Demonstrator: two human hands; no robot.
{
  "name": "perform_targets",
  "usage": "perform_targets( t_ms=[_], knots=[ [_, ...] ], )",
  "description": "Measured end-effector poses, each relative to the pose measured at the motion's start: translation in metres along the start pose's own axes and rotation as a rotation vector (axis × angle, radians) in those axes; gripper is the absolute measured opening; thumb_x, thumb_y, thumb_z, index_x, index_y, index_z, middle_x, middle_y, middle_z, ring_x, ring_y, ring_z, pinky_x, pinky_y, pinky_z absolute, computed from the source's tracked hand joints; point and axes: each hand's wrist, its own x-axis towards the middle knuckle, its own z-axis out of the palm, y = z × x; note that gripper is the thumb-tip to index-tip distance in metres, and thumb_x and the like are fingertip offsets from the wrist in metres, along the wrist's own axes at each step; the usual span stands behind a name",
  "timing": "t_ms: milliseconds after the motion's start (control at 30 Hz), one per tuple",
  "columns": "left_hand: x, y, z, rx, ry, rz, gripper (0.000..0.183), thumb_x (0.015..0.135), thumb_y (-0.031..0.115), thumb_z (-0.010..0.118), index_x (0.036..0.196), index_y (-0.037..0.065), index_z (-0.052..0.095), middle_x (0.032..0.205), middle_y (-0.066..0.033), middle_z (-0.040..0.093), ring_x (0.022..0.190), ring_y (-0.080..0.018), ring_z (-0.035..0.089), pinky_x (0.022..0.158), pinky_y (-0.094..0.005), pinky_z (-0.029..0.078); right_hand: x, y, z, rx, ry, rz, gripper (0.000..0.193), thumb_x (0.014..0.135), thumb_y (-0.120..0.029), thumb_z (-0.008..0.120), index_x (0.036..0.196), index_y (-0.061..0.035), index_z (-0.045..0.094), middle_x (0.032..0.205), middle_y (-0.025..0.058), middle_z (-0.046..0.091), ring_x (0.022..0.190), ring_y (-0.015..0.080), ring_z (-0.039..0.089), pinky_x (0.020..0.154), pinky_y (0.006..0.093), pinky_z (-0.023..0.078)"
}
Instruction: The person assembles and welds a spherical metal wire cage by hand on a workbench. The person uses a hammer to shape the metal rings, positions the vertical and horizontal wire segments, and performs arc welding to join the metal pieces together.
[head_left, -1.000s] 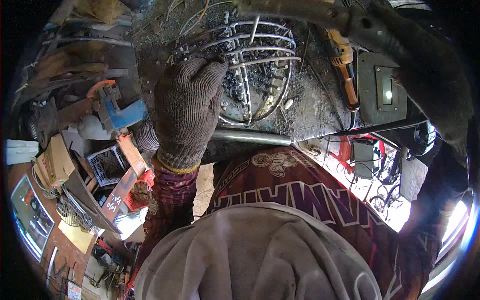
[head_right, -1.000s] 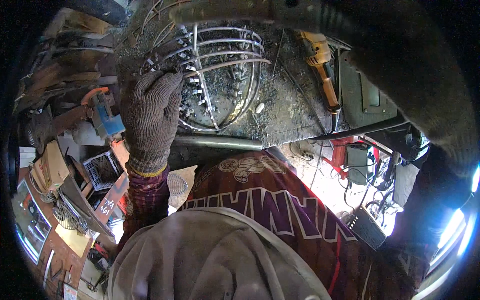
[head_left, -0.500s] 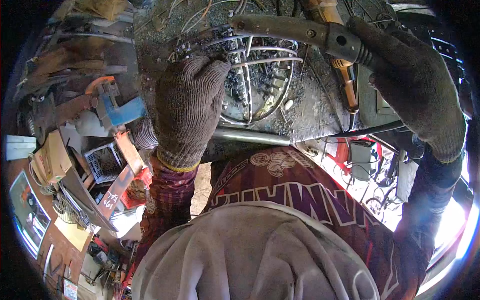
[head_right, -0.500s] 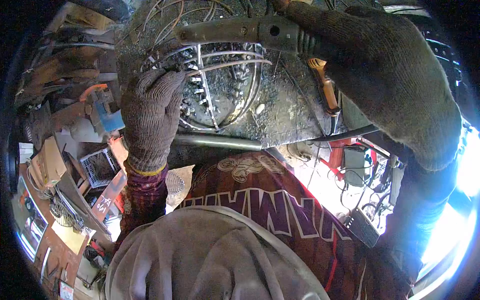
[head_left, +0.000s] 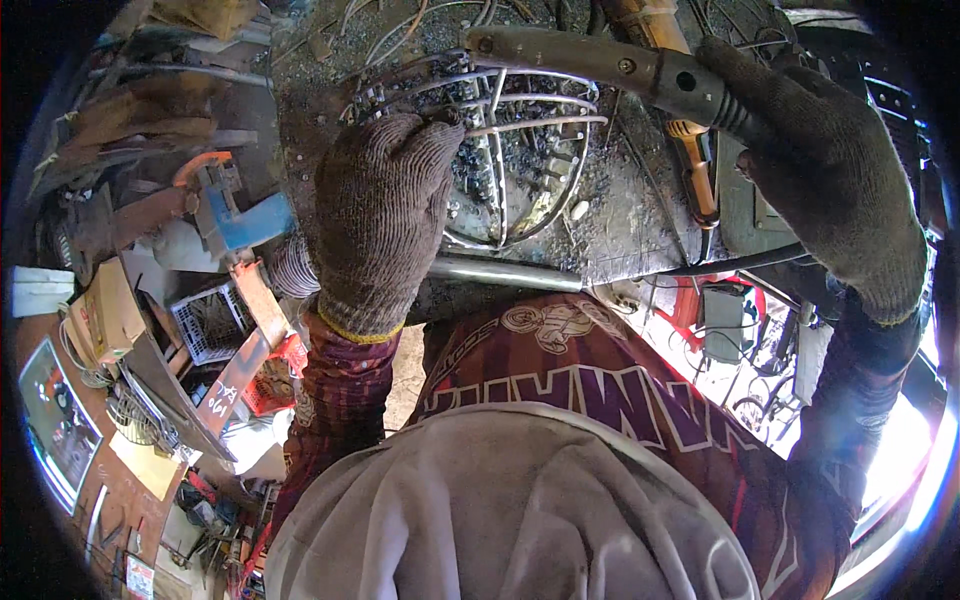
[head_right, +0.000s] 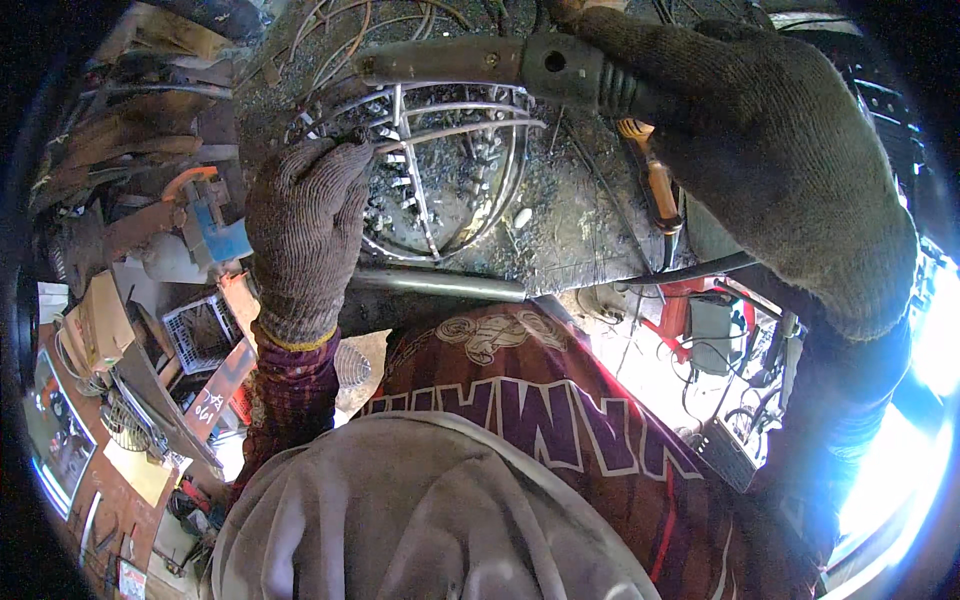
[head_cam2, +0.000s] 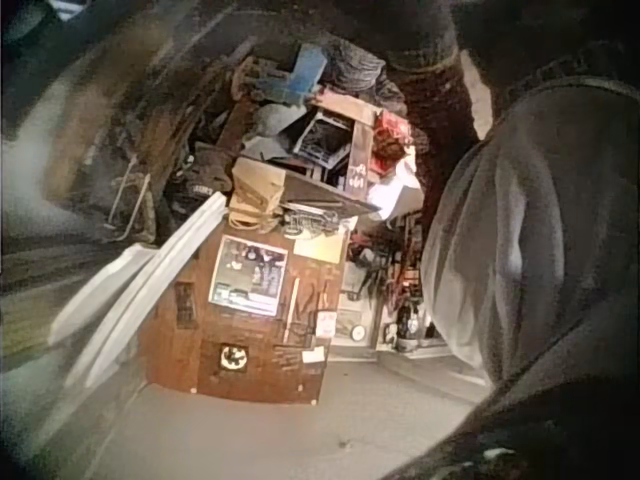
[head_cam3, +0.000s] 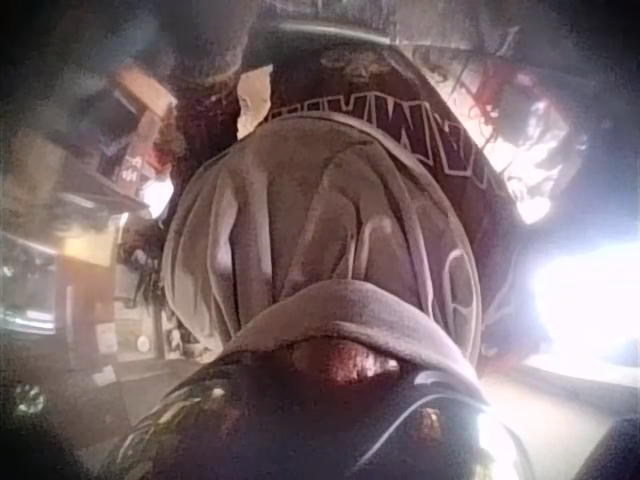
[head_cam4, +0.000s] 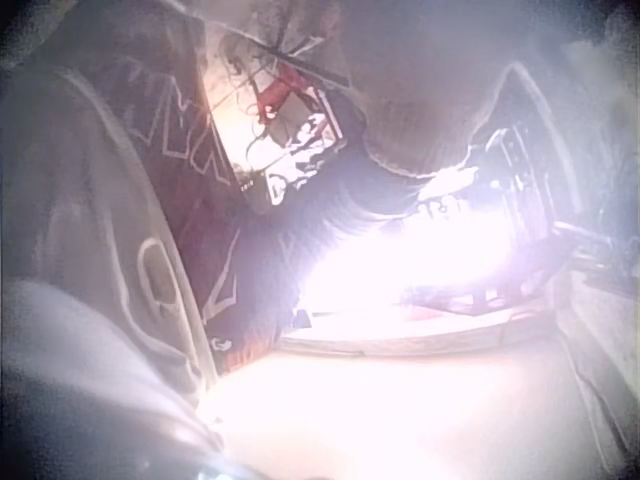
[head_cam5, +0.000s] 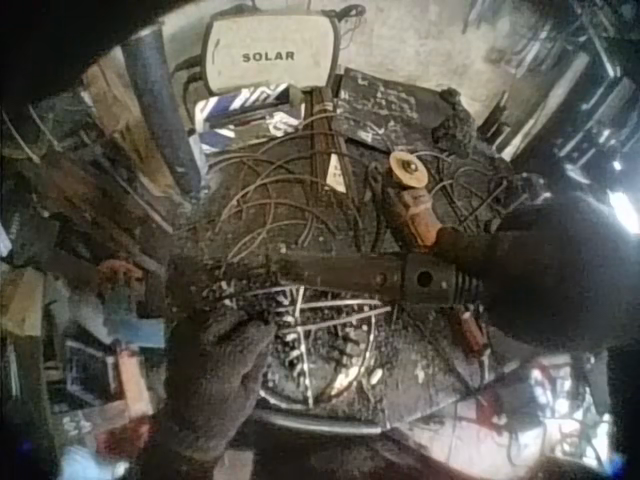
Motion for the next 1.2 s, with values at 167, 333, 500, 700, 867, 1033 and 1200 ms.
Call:
perform_targets(
  t_ms=[167,333,500,700,867,1033,1200],
  knots=[
    [-0.001,0.0,0.002,0.021,0.013,-0.002,0.02,0.083,0.013,0.07,0.104,0.013,0.071,0.103,-0.0098,0.069,0.096,-0.0326,0.066,0.085,-0.0454,0.052,-0.002,0.001,0.012,-0.142,0.145,-0.059,0.072,0.077,0.006,0.071,0.145,-0.0132,0.055,0.106,0.0144,0.067,0.09,0.0302,0.067,0.081,0.0426,0.053],
    [0.003,0.001,-0.002,0.012,0.05,0.048,0.019,0.082,0.012,0.071,0.102,0.012,0.071,0.101,-0.01,0.069,0.094,-0.0329,0.066,0.083,-0.0453,0.052,-0.003,-0.001,-0.001,-0.092,0.019,-0.054,0.073,0.077,0.006,0.071,0.145,-0.0129,0.054,0.11,0.0145,0.068,0.092,0.0299,0.068,0.078,0.0417,0.052],
    [0.009,0.006,-0.005,0.024,-0.001,0.029,0.018,0.08,0.012,0.073,0.099,0.011,0.073,0.1,-0.0094,0.069,0.092,-0.033,0.066,0.081,-0.0451,0.053,-0.003,0.007,0.005,0.051,-0.023,0.007,0.069,0.081,0.002,0.07,0.146,-0.0136,0.054,0.108,0.0155,0.068,0.086,0.0307,0.069,0.074,0.0406,0.053],
    [0.001,-0.001,0.004,0.091,0.057,0.047,0.014,0.086,0.016,0.073,0.099,0.013,0.075,0.102,-0.0077,0.071,0.093,-0.0318,0.067,0.083,-0.0439,0.053,-0.006,0.011,0.004,-0.012,0.02,-0.074,0.069,0.081,0.003,0.071,0.146,-0.0143,0.054,0.102,0.0159,0.068,0.077,0.0303,0.069,0.07,0.0391,0.054],
    [0.003,0.004,-0.002,0.065,-0.014,-0.011,0.018,0.084,0.017,0.078,0.101,0.012,0.076,0.102,-0.0088,0.071,0.097,-0.0323,0.067,0.085,-0.0431,0.053,-0.007,0.007,0.009,0.092,0.035,-0.016,0.071,0.08,0.004,0.071,0.146,-0.0155,0.054,0.102,0.0162,0.068,0.076,0.0297,0.069,0.069,0.0399,0.054],
    [0.002,0.002,-0.001,0.096,-0.036,0.005,0.017,0.084,0.017,0.077,0.1,0.012,0.077,0.101,-0.009,0.072,0.094,-0.0314,0.068,0.085,-0.0431,0.053,-0.006,0.005,0.012,0.013,0.067,0.015,0.073,0.078,0.005,0.071,0.146,-0.0164,0.054,0.101,0.0165,0.068,0.082,0.031,0.069,0.074,0.0412,0.055],
    [-0.002,-0.002,0.004,0.025,0.0,-0.006,0.022,0.08,0.012,0.072,0.101,0.014,0.072,0.102,-0.0093,0.068,0.098,-0.0335,0.064,0.086,-0.047,0.052,-0.004,0.006,0.015,-0.017,0.07,-0.004,0.075,0.077,0.006,0.072,0.146,-0.0179,0.054,0.102,0.0178,0.067,0.085,0.0309,0.069,0.077,0.0414,0.054]
  ],
)
